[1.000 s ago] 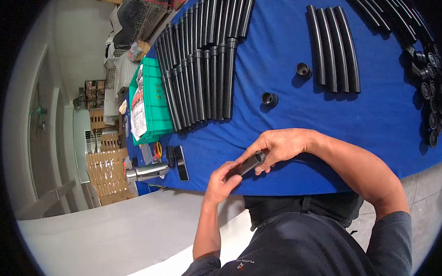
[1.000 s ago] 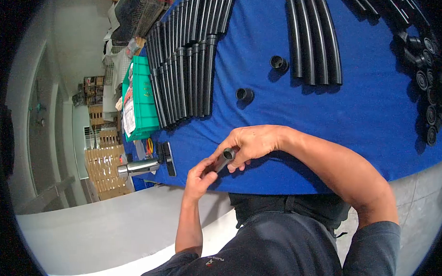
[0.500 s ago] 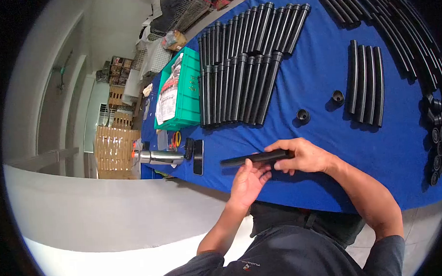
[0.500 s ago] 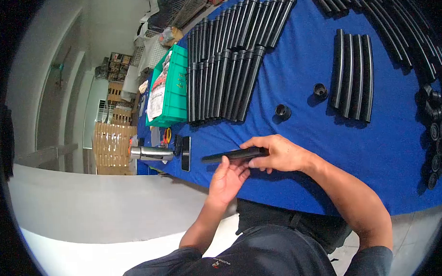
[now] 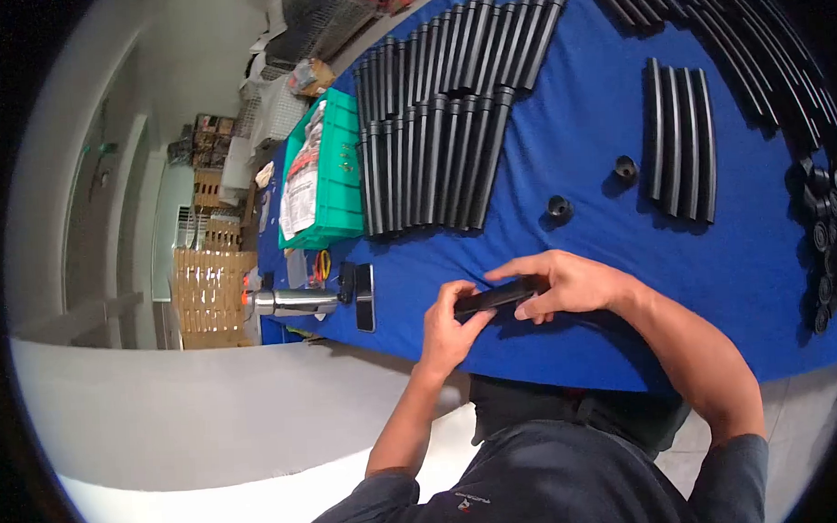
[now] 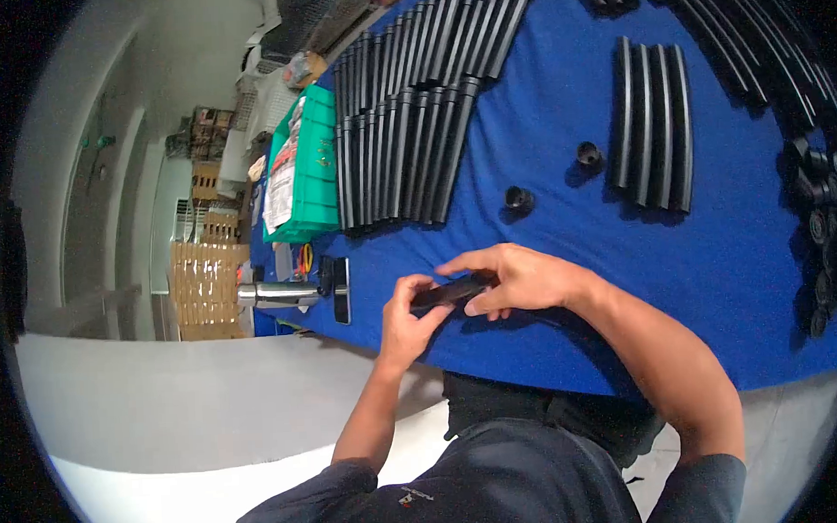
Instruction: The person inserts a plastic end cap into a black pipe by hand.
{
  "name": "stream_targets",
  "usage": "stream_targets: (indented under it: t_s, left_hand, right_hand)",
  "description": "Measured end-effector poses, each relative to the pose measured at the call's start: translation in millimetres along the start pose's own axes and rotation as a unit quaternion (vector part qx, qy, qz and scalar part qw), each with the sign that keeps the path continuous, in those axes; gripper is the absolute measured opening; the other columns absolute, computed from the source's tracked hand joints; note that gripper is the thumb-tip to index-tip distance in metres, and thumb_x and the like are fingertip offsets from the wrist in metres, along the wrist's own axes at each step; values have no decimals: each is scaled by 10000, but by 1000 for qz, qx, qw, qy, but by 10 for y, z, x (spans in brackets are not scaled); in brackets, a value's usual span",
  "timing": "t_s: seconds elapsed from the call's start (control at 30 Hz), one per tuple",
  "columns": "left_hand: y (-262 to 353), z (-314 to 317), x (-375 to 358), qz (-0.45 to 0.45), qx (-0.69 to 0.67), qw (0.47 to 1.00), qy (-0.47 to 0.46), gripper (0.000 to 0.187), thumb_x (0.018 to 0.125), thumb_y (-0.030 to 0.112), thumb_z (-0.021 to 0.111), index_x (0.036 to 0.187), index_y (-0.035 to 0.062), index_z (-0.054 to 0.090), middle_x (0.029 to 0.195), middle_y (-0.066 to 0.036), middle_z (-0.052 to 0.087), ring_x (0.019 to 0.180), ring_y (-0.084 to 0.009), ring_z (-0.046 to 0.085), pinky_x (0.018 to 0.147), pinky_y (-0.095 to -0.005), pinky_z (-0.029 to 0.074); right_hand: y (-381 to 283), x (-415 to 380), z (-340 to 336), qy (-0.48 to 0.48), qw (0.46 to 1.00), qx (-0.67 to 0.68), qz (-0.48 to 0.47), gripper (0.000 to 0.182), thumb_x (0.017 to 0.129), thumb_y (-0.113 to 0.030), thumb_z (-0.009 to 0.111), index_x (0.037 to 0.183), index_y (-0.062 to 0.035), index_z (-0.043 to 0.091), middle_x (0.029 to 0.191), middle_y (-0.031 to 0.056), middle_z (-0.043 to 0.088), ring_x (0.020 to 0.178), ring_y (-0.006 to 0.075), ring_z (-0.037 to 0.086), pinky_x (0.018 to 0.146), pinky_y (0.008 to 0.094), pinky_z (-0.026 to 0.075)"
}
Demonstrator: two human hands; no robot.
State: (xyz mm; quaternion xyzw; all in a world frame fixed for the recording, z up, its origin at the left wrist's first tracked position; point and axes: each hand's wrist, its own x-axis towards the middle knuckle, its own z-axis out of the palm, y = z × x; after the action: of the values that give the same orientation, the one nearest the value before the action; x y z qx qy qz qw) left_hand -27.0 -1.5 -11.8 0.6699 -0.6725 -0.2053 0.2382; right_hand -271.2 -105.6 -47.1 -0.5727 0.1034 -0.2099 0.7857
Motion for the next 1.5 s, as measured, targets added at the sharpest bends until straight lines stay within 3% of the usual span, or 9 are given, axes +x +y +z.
stream_targets:
  t_s: [0.17,0.63,0.83,0.97,1.17,1.27,1.33,1.43,1.5]
  left_hand:
    - [8,-245,-122,-70,-139,979,-129,402,775,74,849,1089,0,608,1004,-91,699,952,-173,681,857,-334,544]
    - [29,-418,-58,-32,-117,963,-242,455,919,313,739,1133,-82,668,1092,-154,667,1031,-255,629,917,-358,484]
    - [-61,-383,-68,-33,-145,961,-232,450,949,294,694,1192,-82,655,1105,-158,671,1014,-247,631,902,-354,484]
    - [85,-300,-129,50,-185,977,-97,332,924,186,692,1137,-68,674,1061,-166,673,973,-249,638,866,-367,508]
    - [137,-45,-575,-99,-477,861,-147,230,924,147,677,1083,-18,657,973,-140,665,836,-213,640,755,-365,528]
    - [288,318,-447,-291,-701,634,-146,410,959,405,673,1125,32,634,939,-84,623,826,-209,590,708,-332,486]
    - [66,536,-409,-282,-820,482,-125,487,969,548,604,1134,90,604,853,-12,560,737,-145,519,630,-293,434]
    - [9,624,-210,-232,-858,446,-108,412,989,434,633,1230,102,603,889,-19,611,667,-121,507,552,-263,439]
    - [-142,606,-125,-188,-802,566,-29,376,1010,340,621,1356,202,561,1151,-100,673,804,-154,628,646,-312,549]
  right_hand:
    - [3,0,-33,-130,988,80,27,549,944,-121,688,1473,-158,543,908,43,696,801,95,640,678,248,553]
    - [66,21,-19,-146,988,52,21,510,949,-176,706,1441,-143,577,925,13,702,782,94,635,678,246,551]
    - [30,5,-11,-117,992,36,11,503,938,-190,723,1418,-111,595,884,-1,679,751,97,628,661,249,546]
    - [73,20,-13,-79,997,22,-13,502,902,-248,768,1350,-57,644,784,6,648,704,92,612,624,256,522]
    - [135,78,17,62,989,-116,-61,447,844,-314,823,1167,-20,726,746,55,666,690,123,616,646,302,500]
    - [100,74,30,72,978,-159,-113,451,829,-350,823,1106,-5,736,857,130,730,773,198,690,713,334,531]
    - [65,52,8,63,963,-233,-119,479,829,-342,831,1150,-3,725,931,149,746,857,204,715,786,315,547]
    - [156,72,-8,119,933,-285,-184,540,806,-445,819,1098,-2,719,893,147,691,811,280,675,745,377,533]
    - [-6,-24,12,206,861,-412,-217,624,801,-503,800,1150,-2,672,995,149,638,893,318,627,792,429,499]
